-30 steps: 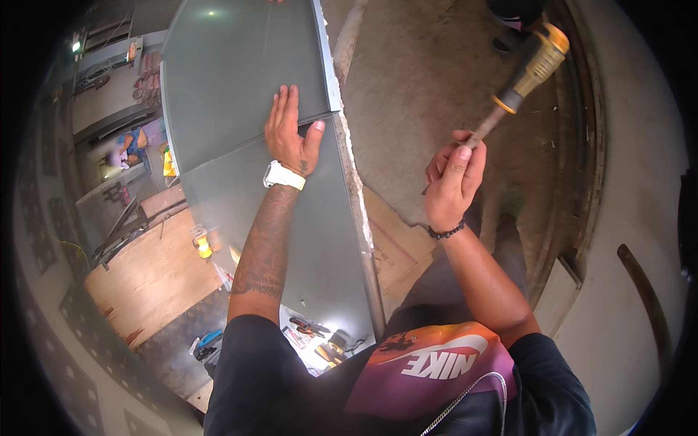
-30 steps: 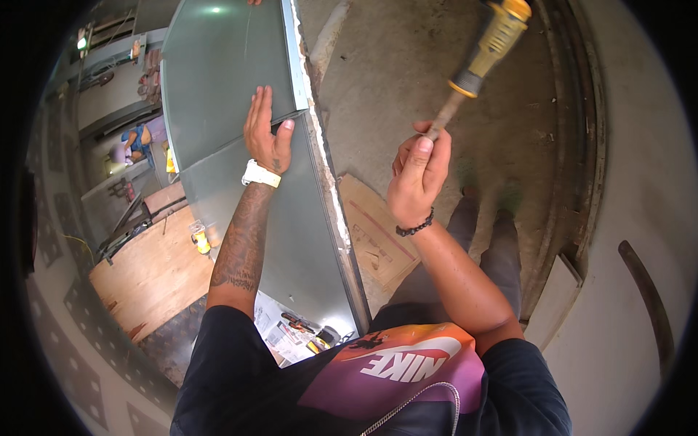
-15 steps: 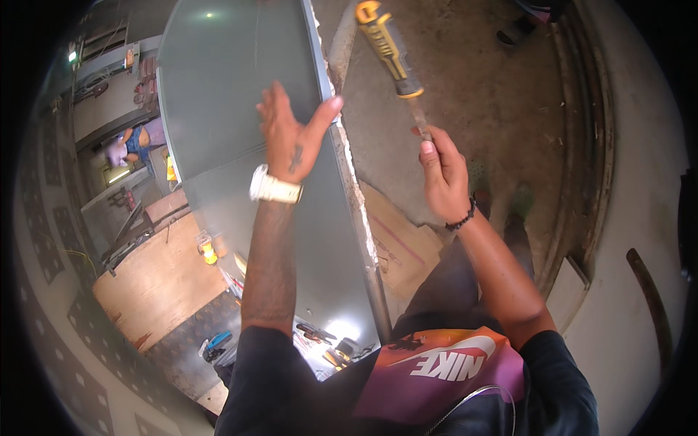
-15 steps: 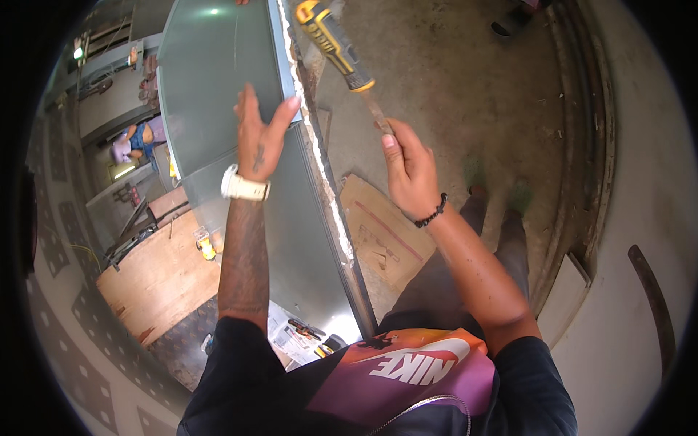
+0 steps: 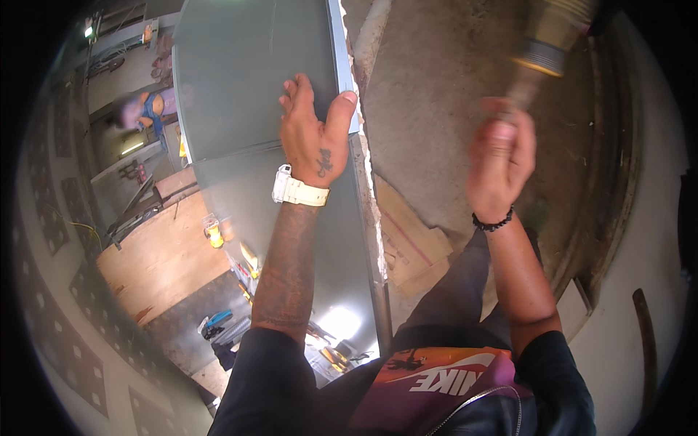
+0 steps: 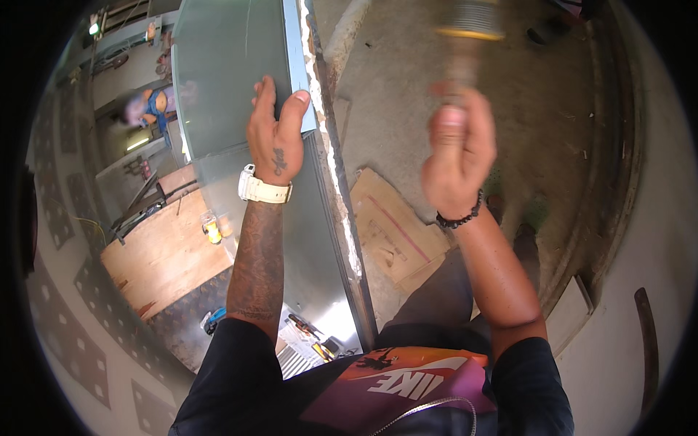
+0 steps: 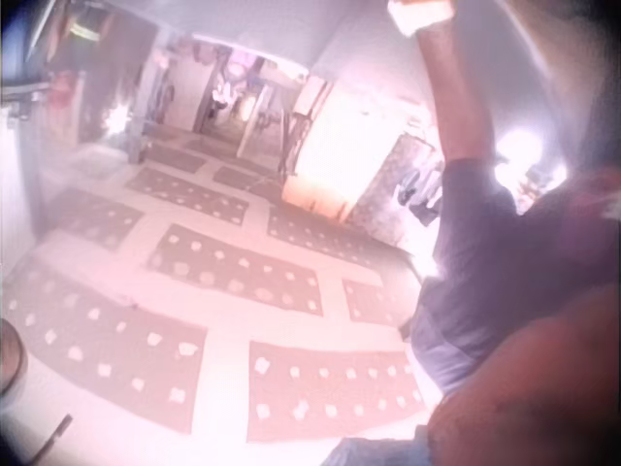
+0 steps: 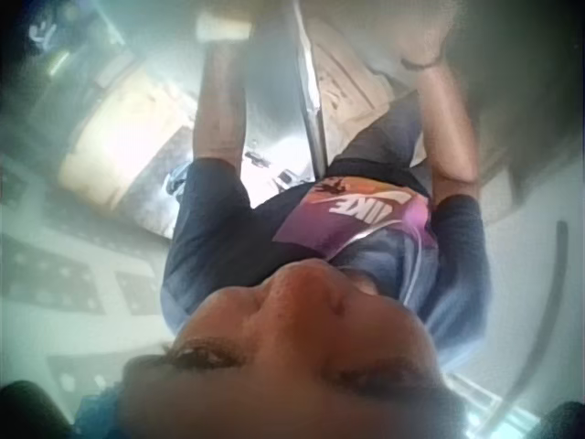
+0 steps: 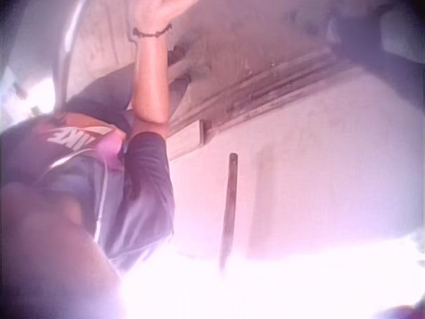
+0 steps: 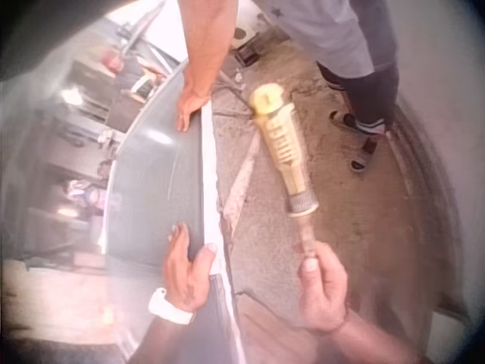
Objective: The person aligns and secures large gray composite panels on a workbench with a coworker. They use pliers to press along seams and a hammer to tap edges into place, then apply sealant along the joint with a brush.
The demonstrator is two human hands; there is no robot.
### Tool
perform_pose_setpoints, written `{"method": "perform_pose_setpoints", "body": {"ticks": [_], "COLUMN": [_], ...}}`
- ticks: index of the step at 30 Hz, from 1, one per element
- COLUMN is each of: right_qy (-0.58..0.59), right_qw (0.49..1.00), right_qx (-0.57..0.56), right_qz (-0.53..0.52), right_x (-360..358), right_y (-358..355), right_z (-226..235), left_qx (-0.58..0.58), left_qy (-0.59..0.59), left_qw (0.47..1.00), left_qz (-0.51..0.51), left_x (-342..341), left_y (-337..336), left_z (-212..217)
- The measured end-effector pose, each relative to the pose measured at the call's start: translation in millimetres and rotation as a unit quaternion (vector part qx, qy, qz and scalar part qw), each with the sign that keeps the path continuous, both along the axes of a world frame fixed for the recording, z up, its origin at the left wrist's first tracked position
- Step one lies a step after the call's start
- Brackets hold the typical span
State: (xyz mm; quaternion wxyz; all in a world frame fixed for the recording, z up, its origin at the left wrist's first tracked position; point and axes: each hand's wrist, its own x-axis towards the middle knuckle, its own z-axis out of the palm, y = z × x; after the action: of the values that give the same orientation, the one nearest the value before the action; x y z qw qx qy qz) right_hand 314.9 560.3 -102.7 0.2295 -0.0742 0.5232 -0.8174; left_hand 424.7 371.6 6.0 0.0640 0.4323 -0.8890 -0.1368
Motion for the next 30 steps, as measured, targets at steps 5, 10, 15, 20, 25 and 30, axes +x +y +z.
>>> {"method": "perform_pose_setpoints", "body": {"ticks": [5,10,15,20,25,30], "right_qy": [0.125,-0.038,0.037,0.123,0.138,0.100], "right_qw": [0.976,0.993,0.993,0.987,0.988,0.957], "right_qx": [0.068,-0.099,-0.001,0.048,0.030,0.098], "right_qz": [0.167,0.057,0.110,0.090,0.060,0.255], "right_x": [13.4,3.5,-6.6,-10.7,-25.2,-20.8], "right_y": [-31.9,-25.4,-40.9,-44.1,-50.6,-59.5], "right_z": [-39.6,-29.2,-21.3,-35.5,-24.1,-17.4], "left_qx": [0.024,0.029,0.031,0.048,0.071,0.028], "left_qy": [0.016,0.019,0.012,0.015,-0.033,-0.155], "left_qw": [1.000,0.999,0.999,0.999,0.997,0.987], "left_qz": [-0.008,-0.002,-0.015,0.002,0.011,0.014], "left_x": [-8.2,-3.7,-1.6,-5.9,-18.9,-70.1], "left_y": [-2.1,-0.7,-3.7,-0.1,-6.0,-56.1], "left_z": [-3.6,0.2,-2.0,-0.7,14.5,31.0]}}
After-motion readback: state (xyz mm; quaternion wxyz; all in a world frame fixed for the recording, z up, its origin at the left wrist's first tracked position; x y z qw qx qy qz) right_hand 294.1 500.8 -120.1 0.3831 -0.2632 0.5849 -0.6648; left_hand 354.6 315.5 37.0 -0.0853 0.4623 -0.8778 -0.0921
